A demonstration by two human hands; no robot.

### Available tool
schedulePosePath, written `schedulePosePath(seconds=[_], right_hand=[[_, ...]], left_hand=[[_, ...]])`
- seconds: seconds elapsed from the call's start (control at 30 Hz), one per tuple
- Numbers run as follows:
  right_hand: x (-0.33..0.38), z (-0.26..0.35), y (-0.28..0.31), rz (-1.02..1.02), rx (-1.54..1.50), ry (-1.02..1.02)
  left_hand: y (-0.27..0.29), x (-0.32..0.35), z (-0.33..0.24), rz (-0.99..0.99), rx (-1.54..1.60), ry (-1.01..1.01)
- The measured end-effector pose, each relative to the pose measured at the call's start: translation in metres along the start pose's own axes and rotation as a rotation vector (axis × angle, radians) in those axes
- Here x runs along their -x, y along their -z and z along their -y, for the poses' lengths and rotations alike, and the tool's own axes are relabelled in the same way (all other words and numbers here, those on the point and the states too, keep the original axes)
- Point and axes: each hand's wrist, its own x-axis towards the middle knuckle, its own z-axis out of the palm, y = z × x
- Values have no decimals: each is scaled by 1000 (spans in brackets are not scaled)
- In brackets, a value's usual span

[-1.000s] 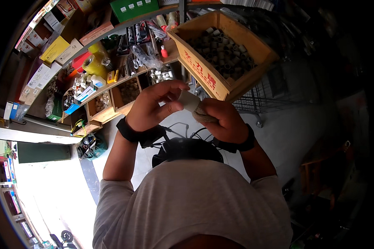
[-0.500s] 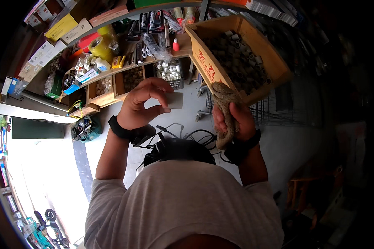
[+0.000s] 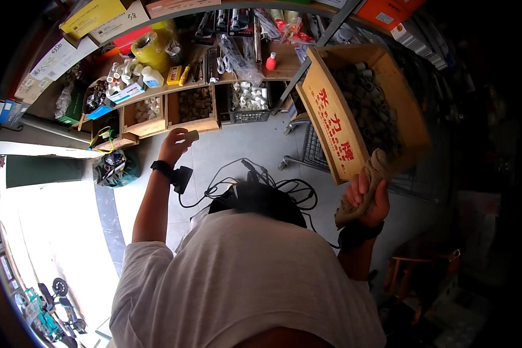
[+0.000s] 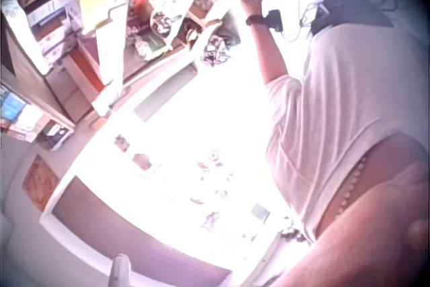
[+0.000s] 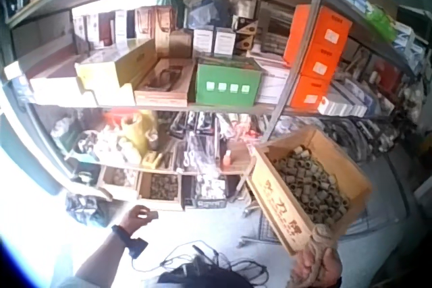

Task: The person picks up small cylindrical objects and small boxes and wipes them using a cloth.

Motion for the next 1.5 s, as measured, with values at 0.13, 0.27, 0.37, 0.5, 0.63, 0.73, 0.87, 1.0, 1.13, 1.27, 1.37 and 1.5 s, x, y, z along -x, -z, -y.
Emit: schedulePosePath(seconds=[0.13,0.27,0.37,0.5,0.63,0.73,0.87,1.0,1.13,1.27,1.37,1.5], right_hand=[[-6,-7,-10,-151,88,49],[-4,-10,-11,-256,96,64],[3,-11,-10,-306,107,107],[11,-7,-9,-369,100,150],[22,1,-1,-455,92,202],[28,15,10,-487,98,237],[39,39,37,-465,92,244],[60,74,76,-402,163,254],[82,102,117,-457,84,290],[99,123,158,-444,63,279],[106,134,176,-483,64,273],[114,142,200,-490,34,264]], left_hand=[[12,-55,5,-4,255,80],[24,-113,26,-207,480,106],[7,-123,9,-220,294,80],[-8,-122,4,-81,219,74],[-25,-129,-10,112,60,1],[-58,-119,-48,159,-6,-208],[-105,-102,-116,199,-180,-338],[-165,-67,-182,361,-202,-529],[-227,-34,-250,493,-418,-574],[-290,-28,-296,563,-612,-673],[-334,-27,-321,627,-838,-717],[-382,-47,-336,630,-1137,-815]])
